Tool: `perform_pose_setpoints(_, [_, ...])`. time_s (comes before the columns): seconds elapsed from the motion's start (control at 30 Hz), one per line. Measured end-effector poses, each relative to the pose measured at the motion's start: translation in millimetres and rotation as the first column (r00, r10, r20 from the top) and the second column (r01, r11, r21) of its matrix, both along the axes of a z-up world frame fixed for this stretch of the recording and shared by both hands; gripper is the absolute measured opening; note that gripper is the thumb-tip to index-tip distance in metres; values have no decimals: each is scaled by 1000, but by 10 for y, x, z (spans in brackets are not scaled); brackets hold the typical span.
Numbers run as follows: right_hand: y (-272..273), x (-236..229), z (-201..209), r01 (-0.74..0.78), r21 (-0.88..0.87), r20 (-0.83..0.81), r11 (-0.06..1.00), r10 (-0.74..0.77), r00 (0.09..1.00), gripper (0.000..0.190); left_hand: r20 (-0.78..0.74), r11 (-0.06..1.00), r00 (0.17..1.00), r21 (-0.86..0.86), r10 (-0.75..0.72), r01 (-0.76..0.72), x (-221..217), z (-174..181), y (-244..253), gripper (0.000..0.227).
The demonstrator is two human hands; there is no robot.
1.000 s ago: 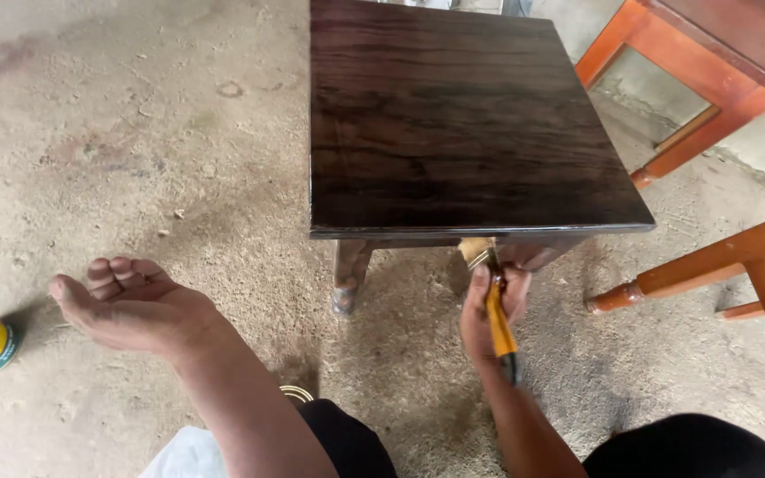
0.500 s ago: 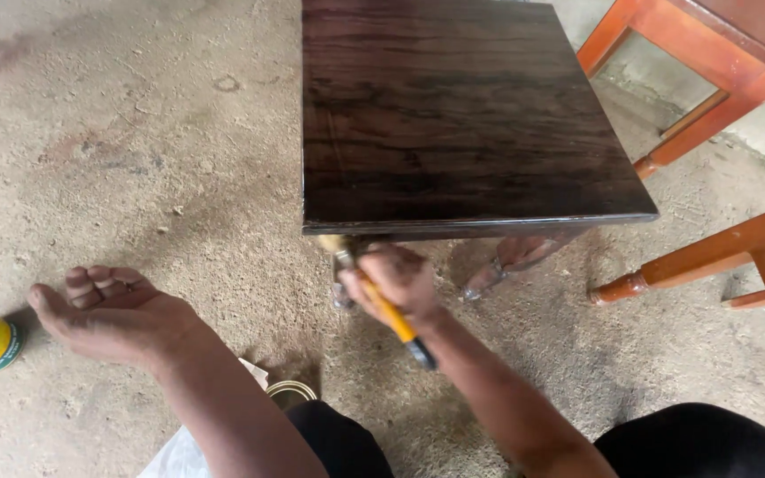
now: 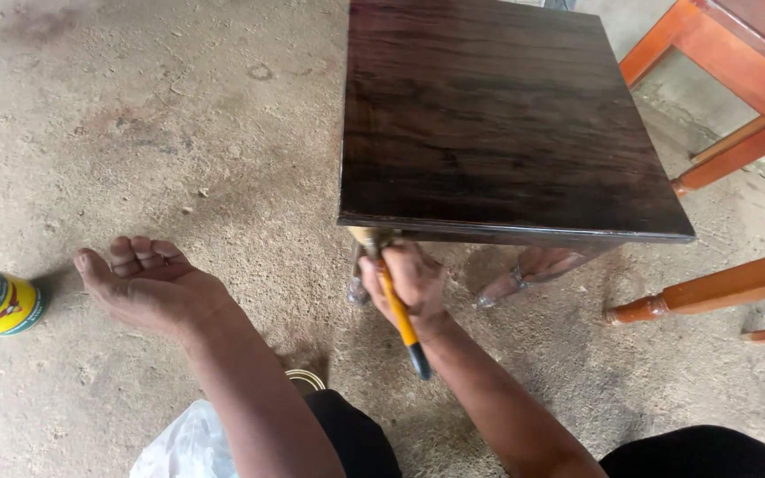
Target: The recorder is using a brush to apply dark wood stain to a small wooden stool.
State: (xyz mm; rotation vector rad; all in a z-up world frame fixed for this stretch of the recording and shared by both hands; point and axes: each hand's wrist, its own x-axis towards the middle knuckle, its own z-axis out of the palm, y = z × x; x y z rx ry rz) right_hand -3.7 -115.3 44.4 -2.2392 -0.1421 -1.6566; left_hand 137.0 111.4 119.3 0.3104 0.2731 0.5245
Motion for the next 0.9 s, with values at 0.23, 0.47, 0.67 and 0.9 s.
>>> perform_pose_setpoints(0.23, [-209,-370,-93,-333,284,-54,899,362,931,10,-4,998,998,5,-64,64,65,-83,49,28])
perform_pose_setpoints(0.47, [-424,-820,-1166,79,997,-77,-1,222,972,19,-42,990,998,131,-55,60,62,-3,115,26])
perform_pose_setpoints(0.67, [-535,-489,-352,31,709,324,-705,364,873,28,-6,964,992,235,-123,121,121,-173,517,19])
perform_pose_setpoints(0.9, [-497,-95,-1343,25,772,327,-636,431,841,29,-69,947,988,286,-135,149,27,-219,903,14])
